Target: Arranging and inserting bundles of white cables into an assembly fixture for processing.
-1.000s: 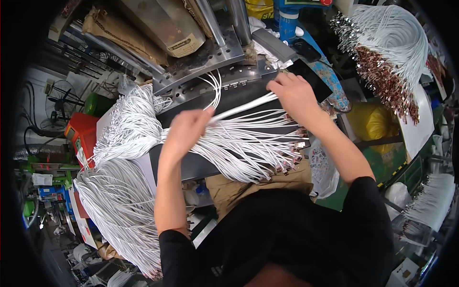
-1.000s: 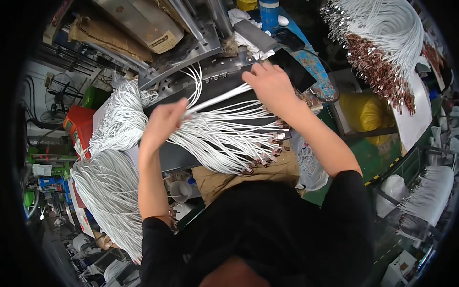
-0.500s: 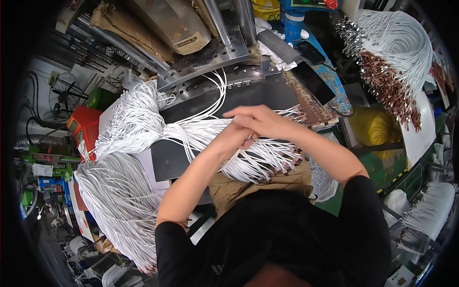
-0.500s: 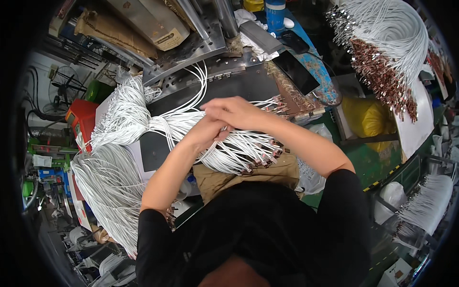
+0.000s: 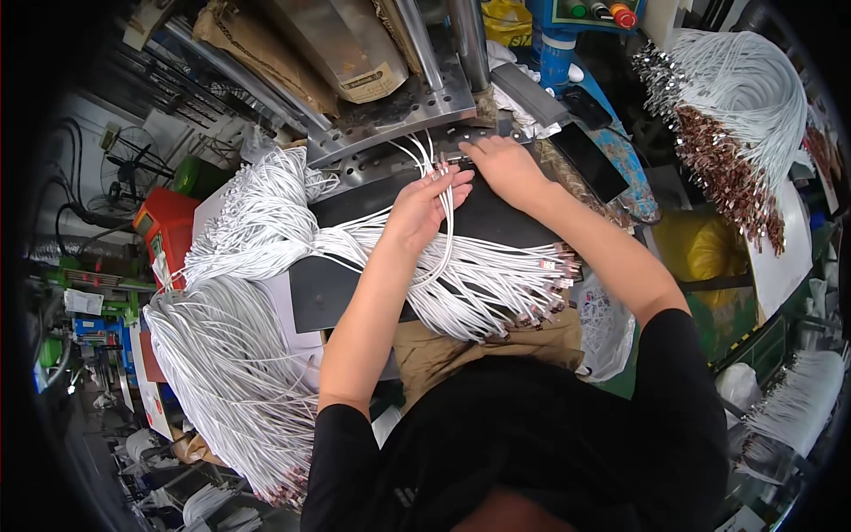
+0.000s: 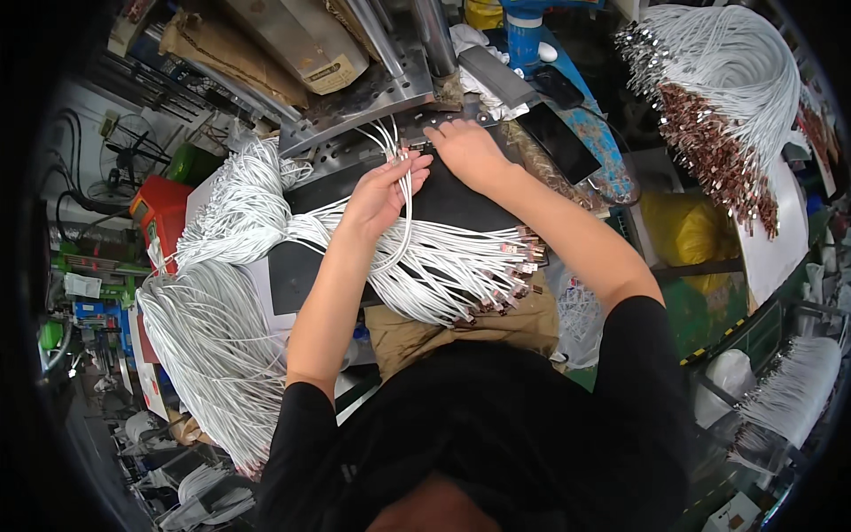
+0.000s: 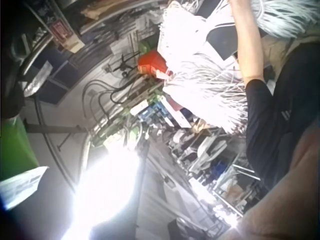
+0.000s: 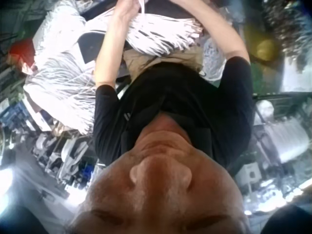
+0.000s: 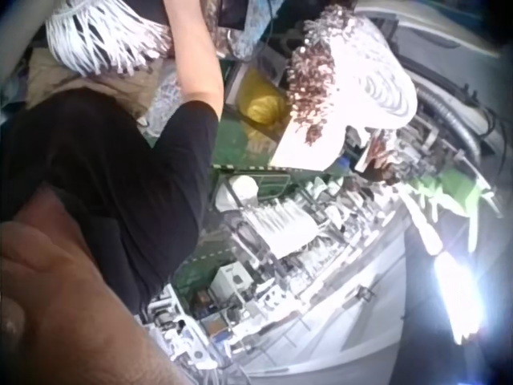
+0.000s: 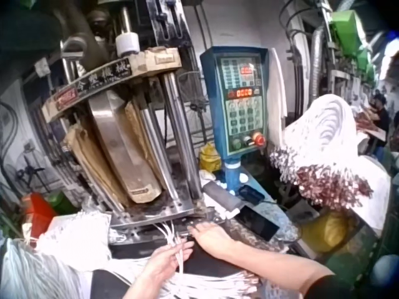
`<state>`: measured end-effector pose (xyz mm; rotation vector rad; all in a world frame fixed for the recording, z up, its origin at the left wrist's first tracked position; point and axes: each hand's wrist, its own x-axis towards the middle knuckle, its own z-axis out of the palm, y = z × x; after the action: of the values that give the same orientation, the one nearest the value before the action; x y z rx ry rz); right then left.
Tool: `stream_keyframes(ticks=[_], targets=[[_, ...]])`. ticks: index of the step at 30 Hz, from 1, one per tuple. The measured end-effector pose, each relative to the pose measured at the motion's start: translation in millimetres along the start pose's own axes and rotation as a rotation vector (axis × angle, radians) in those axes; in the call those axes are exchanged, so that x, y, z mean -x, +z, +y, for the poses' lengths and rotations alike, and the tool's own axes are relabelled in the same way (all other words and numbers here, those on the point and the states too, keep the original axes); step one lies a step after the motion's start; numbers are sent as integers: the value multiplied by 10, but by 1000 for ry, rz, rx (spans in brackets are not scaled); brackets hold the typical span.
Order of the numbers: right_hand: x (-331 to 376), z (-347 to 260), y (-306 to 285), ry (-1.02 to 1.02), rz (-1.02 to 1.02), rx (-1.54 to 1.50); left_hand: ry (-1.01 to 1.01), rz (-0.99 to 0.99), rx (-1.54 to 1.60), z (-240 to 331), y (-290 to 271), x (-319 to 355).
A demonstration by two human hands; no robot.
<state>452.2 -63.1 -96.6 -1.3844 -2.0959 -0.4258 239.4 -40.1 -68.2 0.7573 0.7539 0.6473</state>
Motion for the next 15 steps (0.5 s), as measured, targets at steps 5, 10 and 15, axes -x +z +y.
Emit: stream_keyframes(ticks=[5,10,15], targets=[[138,-247,-60,-18,-123,-13,-32,34,-130,-181,-95,-69],[123,-61,-272,589,-428,-760,-51,12,-450,-240,47,-49],[254,-48,-183,1152,-226,-1280,-11,-58,-506,-309,78,-46]])
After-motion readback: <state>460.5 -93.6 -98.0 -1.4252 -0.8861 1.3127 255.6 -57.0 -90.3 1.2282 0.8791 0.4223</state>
